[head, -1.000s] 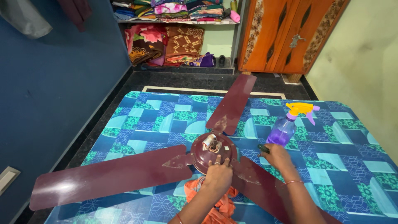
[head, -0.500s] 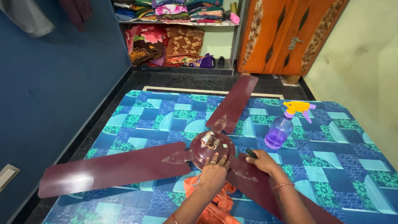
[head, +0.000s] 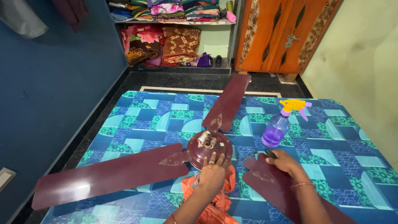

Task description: The person uses a screwdriver to loosen and remove screws from the central hub of a ceiling fan. They detach the fan blades one by one and place them on the floor. The person then picks up a spray bottle and appears to prepare for cleaning.

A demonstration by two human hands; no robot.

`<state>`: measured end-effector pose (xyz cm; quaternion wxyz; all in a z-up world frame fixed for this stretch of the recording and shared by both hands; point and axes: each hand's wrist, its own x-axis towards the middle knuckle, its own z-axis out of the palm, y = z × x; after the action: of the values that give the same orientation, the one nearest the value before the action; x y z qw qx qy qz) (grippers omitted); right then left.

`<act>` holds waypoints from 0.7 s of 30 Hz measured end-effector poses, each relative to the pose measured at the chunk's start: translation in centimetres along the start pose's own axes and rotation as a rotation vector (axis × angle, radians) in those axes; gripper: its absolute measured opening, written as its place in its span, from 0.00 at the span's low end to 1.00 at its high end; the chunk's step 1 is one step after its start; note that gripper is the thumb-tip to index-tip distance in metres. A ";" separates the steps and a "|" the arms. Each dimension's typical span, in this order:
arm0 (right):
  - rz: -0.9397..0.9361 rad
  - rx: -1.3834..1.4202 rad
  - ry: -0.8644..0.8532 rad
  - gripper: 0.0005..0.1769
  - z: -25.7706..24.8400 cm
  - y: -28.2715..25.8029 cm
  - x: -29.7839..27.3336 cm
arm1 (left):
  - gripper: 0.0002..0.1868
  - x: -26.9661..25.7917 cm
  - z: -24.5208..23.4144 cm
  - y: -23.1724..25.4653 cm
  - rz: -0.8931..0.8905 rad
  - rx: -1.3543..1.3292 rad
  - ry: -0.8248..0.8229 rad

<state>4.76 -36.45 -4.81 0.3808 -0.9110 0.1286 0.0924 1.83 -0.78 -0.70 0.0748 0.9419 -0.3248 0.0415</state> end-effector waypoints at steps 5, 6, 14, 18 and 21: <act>0.020 0.183 0.005 0.17 -2.0 2.8 -0.4 | 0.32 0.4 -0.5 0.2 -0.018 -0.072 0.020; 0.018 0.169 0.036 0.17 -2.7 3.4 -0.4 | 0.32 0.5 -0.7 0.4 -0.034 -0.135 -0.003; 0.067 0.041 0.195 0.15 -3.6 6.5 0.0 | 0.26 1.5 -1.1 3.0 -0.125 -0.017 -0.015; 0.039 0.017 0.217 0.15 -1.6 5.8 0.8 | 0.25 2.0 -1.1 4.5 -0.098 -0.015 -0.024; 0.040 -0.143 0.253 0.16 -1.0 5.2 0.9 | 0.28 1.8 -1.4 5.4 -0.063 -0.048 -0.105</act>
<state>4.13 -40.89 -7.83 0.2936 -0.9375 0.1869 -0.0066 -0.11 -5.85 1.53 0.0815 0.9505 -0.2994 -0.0182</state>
